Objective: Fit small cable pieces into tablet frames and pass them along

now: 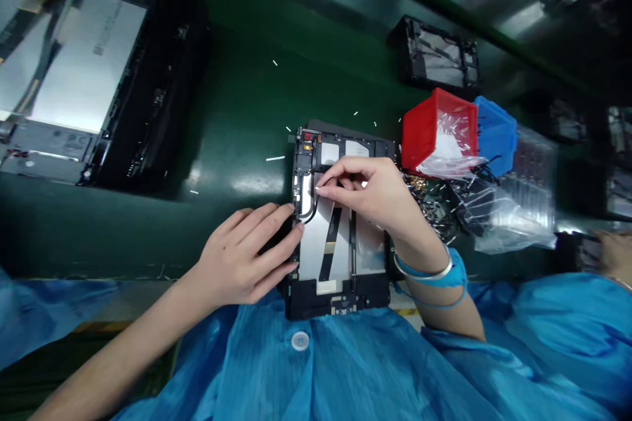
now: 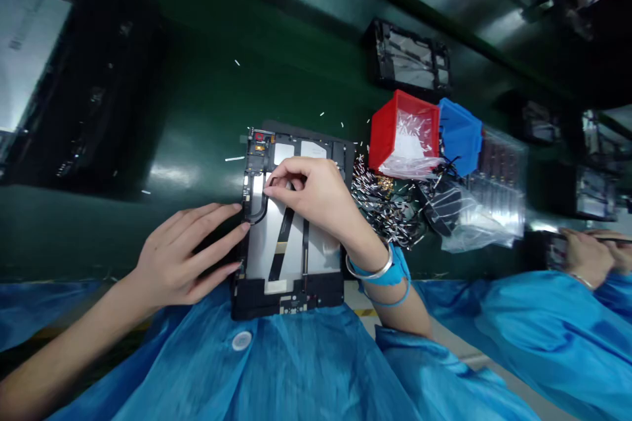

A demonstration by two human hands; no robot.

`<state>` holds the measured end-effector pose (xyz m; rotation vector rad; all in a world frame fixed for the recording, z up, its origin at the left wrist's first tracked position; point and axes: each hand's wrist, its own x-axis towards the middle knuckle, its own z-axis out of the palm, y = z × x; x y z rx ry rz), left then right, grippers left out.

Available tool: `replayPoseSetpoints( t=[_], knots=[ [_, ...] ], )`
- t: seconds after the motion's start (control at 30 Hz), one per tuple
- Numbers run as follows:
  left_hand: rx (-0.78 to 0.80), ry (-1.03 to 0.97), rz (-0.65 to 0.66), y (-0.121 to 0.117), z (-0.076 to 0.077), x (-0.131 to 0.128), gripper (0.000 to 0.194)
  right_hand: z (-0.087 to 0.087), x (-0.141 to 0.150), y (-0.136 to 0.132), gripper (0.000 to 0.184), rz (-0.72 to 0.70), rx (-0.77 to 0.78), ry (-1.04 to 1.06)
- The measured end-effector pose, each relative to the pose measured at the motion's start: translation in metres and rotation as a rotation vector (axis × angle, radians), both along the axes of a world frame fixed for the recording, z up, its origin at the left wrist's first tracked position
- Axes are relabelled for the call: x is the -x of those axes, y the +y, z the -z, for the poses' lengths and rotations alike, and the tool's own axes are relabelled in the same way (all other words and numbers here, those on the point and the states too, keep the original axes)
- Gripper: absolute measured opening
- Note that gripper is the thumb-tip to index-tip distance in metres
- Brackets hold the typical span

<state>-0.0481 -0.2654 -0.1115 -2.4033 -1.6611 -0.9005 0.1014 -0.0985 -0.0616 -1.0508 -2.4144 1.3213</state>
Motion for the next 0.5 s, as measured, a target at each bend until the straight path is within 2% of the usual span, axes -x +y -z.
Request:
replayPoseSetpoints(
  t=[0.23, 0.5],
  knots=[
    [0.040, 0.094, 0.045, 0.007, -0.002, 0.000, 0.038, 0.001, 0.002, 0.000, 0.002, 0.012, 0.054, -0.010],
    [0.080, 0.135, 0.142, 0.012, -0.002, 0.007, 0.042, 0.004, 0.003, -0.004, 0.004, -0.002, -0.069, -0.031]
  ],
)
